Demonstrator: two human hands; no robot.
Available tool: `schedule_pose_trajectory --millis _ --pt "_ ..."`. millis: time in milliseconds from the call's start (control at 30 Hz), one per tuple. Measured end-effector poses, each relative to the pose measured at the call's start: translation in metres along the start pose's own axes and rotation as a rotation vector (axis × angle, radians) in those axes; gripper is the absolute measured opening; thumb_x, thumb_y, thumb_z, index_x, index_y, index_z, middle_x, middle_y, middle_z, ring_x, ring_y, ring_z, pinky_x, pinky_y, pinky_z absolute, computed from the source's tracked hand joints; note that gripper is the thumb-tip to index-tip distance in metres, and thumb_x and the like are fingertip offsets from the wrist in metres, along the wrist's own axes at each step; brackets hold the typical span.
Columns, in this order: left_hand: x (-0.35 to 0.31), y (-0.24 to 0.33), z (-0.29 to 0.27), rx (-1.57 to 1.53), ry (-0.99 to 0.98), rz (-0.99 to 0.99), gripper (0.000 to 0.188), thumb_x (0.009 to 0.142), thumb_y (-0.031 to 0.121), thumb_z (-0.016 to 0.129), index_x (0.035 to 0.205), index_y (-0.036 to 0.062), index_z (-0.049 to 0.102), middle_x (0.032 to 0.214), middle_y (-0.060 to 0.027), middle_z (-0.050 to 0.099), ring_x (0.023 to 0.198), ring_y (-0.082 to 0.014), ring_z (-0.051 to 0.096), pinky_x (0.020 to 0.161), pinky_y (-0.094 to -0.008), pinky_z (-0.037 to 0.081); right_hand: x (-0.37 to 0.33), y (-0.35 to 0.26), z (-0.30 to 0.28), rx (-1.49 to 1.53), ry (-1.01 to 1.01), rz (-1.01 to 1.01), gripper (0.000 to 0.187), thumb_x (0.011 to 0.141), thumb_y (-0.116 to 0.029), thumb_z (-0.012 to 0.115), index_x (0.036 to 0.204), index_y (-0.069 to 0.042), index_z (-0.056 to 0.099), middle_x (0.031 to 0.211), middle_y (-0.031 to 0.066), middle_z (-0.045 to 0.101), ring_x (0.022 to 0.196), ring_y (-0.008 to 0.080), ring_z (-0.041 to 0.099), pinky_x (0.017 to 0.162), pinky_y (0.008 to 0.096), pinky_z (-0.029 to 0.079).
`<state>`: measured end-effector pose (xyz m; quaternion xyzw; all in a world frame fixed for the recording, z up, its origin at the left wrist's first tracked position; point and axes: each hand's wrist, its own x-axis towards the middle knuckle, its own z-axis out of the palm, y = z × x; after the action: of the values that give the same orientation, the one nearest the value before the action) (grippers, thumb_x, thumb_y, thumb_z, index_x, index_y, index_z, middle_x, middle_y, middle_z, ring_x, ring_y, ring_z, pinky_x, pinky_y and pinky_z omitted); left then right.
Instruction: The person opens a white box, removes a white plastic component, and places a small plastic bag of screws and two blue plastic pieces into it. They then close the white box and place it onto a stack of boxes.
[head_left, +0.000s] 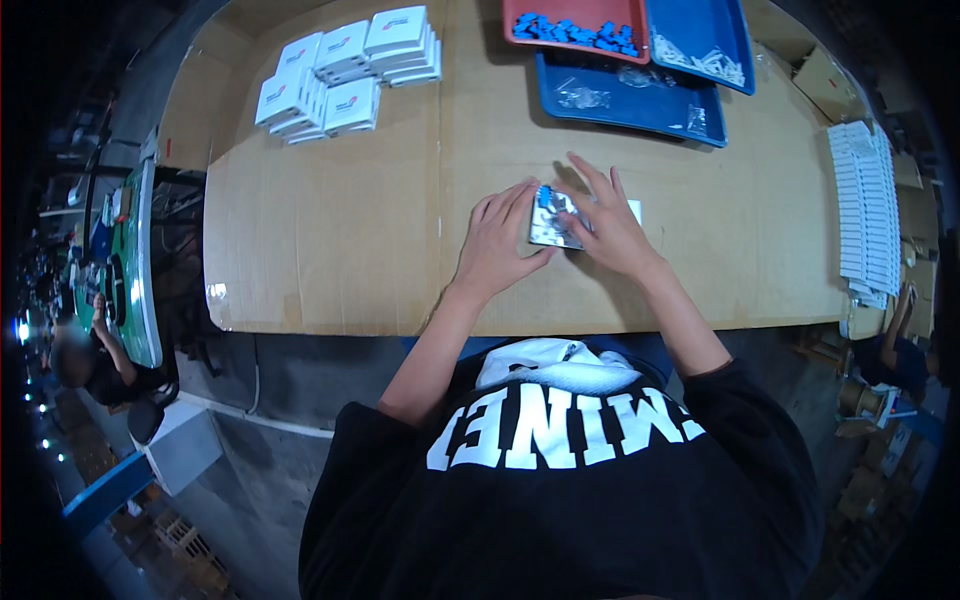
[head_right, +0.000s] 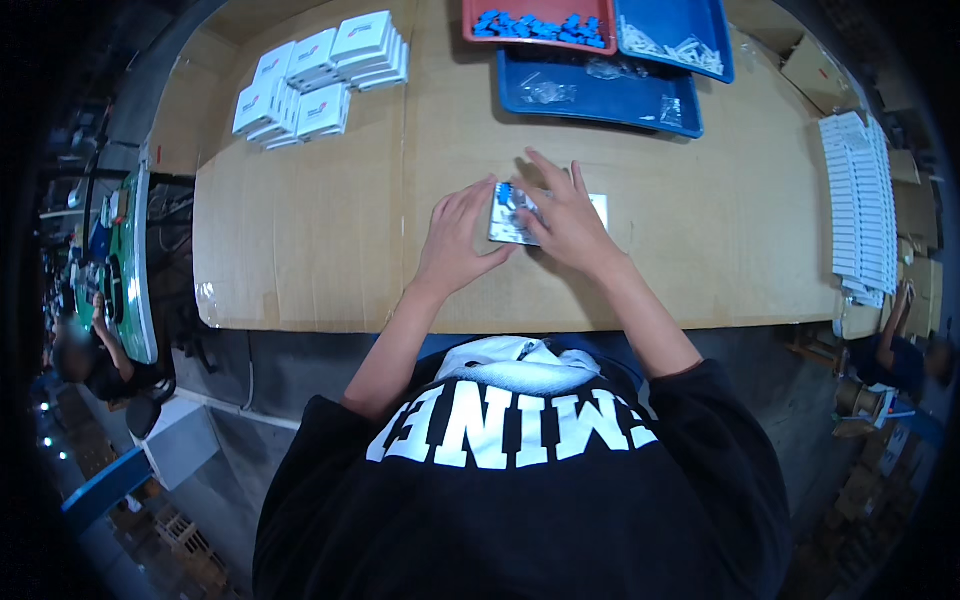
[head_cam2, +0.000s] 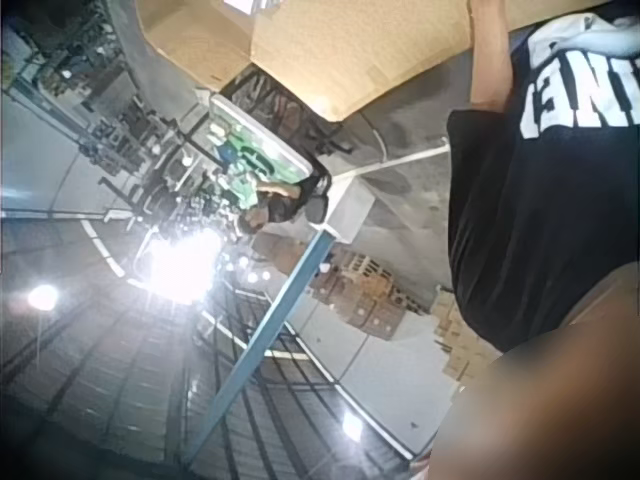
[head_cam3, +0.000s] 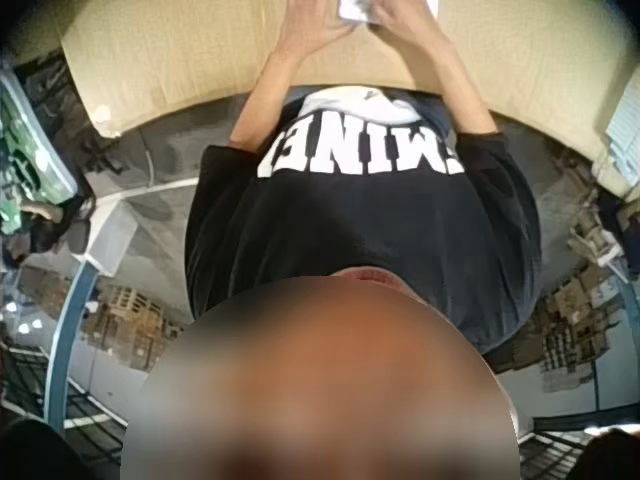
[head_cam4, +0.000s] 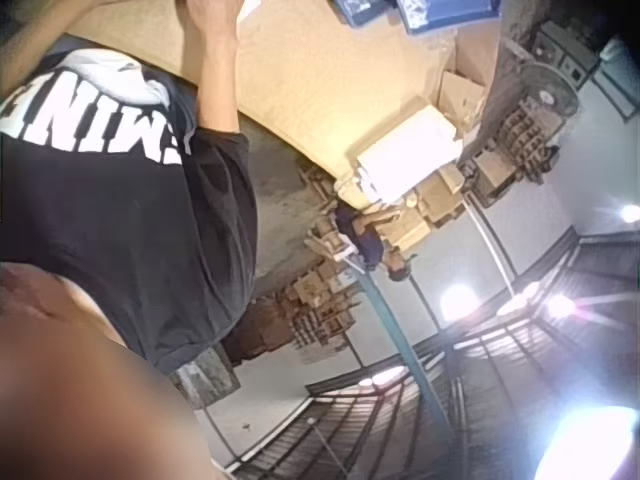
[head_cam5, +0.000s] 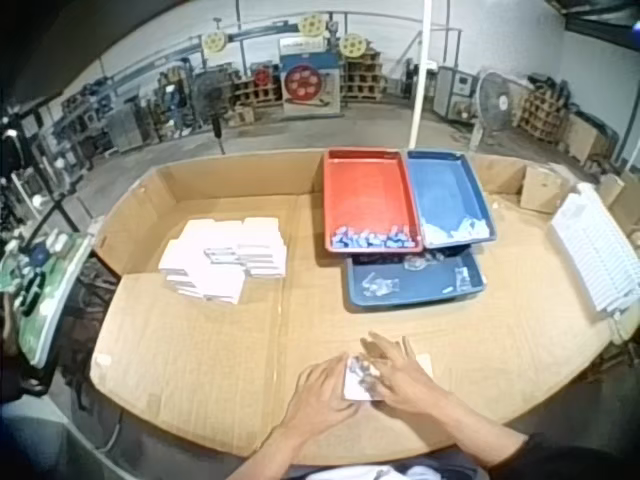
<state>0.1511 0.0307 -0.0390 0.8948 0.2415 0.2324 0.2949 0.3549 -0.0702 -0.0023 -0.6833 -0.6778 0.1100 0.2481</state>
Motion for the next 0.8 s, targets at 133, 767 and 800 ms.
schedule_pose_trajectory --millis 133,767,800 --pt "-0.004 0.006 -0.007 0.065 0.057 -0.025 0.093 0.074 0.039 0.084 0.151 0.0070 0.043 0.150 -0.0190 0.044 0.138 -0.0361 0.042 0.115 -0.0508 0.030 -0.036 0.028 -0.035 0.145 0.032 0.220 0.042 0.088 -0.015 0.074 0.129 -0.010 0.066 0.150 0.0156 0.050 0.140 0.0362 0.046 0.116 0.0475 0.040" --pt "-0.018 0.037 0.014 -1.045 0.376 -0.394 0.065 0.099 0.019 0.054 0.157 0.0032 0.030 0.141 -0.0202 0.051 0.125 -0.0307 0.056 0.109 -0.0406 0.044 -0.057 0.021 -0.035 0.557 0.064 0.586 0.026 0.101 -0.018 0.062 0.120 -0.002 0.069 0.109 0.0162 0.071 0.097 0.0312 0.068 0.079 0.0401 0.054" --pt "-0.020 0.036 0.013 -1.041 0.381 -0.399 0.065 0.099 0.019 0.054 0.157 0.0032 0.030 0.141 -0.0202 0.051 0.125 -0.0307 0.056 0.109 -0.0406 0.044 -0.057 0.022 -0.031 0.561 0.057 0.583 0.026 0.101 -0.018 0.062 0.120 -0.002 0.069 0.109 0.0162 0.071 0.097 0.0312 0.068 0.079 0.0401 0.054"
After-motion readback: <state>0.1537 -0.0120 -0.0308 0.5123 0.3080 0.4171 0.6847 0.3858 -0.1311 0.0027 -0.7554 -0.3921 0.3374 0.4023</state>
